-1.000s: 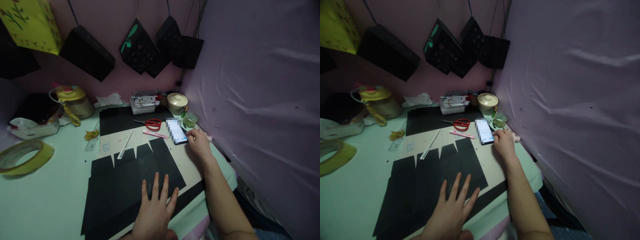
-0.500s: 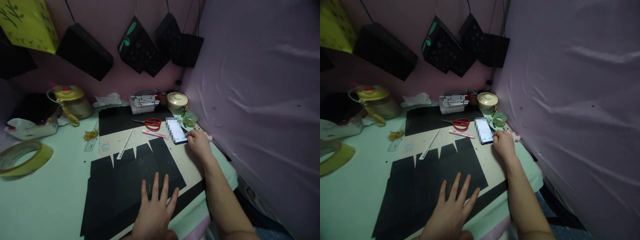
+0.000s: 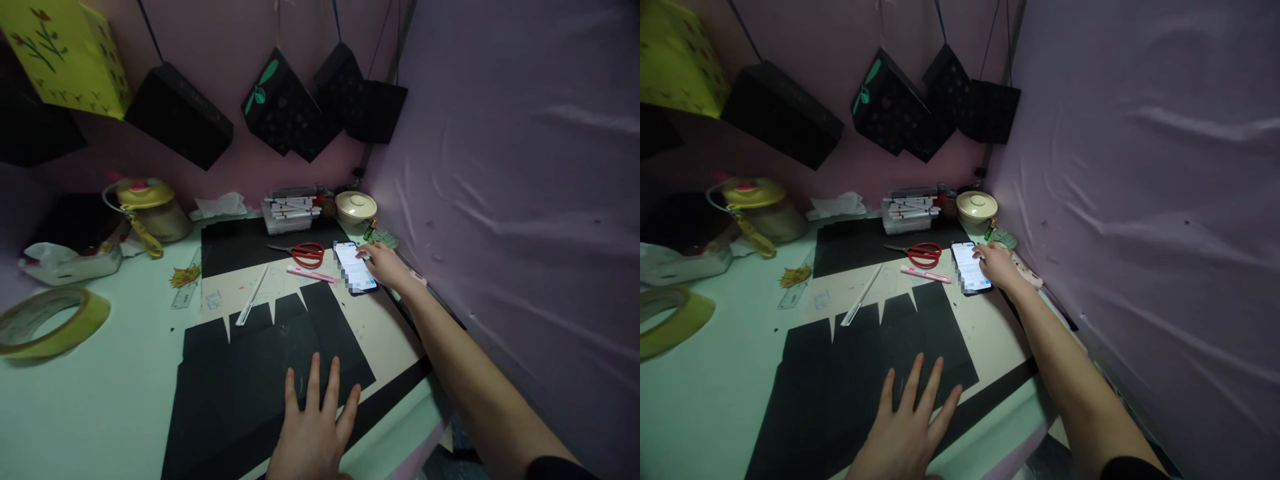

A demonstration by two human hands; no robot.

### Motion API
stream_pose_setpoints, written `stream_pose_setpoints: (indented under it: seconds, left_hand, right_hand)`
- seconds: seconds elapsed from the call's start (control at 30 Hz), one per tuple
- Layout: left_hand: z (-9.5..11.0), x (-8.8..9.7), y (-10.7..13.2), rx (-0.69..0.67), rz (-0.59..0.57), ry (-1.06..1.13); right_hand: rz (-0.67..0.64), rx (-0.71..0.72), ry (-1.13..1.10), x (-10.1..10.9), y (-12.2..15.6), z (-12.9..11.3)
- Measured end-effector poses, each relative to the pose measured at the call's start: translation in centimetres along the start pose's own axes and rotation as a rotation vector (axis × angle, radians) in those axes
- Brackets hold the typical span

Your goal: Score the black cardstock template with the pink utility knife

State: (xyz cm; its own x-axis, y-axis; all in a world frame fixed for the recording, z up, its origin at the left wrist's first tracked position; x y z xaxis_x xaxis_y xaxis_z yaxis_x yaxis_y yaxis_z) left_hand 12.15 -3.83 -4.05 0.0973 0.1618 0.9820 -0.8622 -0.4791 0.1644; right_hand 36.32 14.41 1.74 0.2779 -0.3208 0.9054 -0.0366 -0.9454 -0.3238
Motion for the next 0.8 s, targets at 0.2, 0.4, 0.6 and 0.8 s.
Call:
stream_pose_setpoints:
  seconds: [0.2,0.4,0.6,0.8]
  left_hand:
    - [0.2,0.1,0.0,0.006,-0.005,-0.011]
    - [0.0,0.1,-0.1,0.05,-0.009,-0.06]
    - [0.0,0.0,-0.1,0.011,-0.043,0.022]
    - [0.1,-0.5,-0.2,0.001,-0.044,0.025]
  right_hand:
    - [-0.017,0.008,0.002,-2.0,-1.6,1.4]
    - [-0.016,0.013,0.006,-2.1,-2.7,1.2]
    - [0.055,-0.006,-0.004,0.7,-0.9,0.4]
    - [0.197,-0.067,-0.03,3.9,6.2,0.3]
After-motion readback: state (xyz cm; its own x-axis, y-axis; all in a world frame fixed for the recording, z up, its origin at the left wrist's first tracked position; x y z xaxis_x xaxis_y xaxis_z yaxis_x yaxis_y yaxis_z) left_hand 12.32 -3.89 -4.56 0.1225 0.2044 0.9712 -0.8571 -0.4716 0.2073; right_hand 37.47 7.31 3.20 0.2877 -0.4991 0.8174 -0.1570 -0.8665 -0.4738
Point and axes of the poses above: each hand's wrist, its own y-axis away from the middle knuckle, its own x-axis out of the back of the hand, z = x × y, the point moved 7 cm from there along -y, towards the middle knuckle, and after that the axes turned 4 degrees about z, right-handed, at the moved point
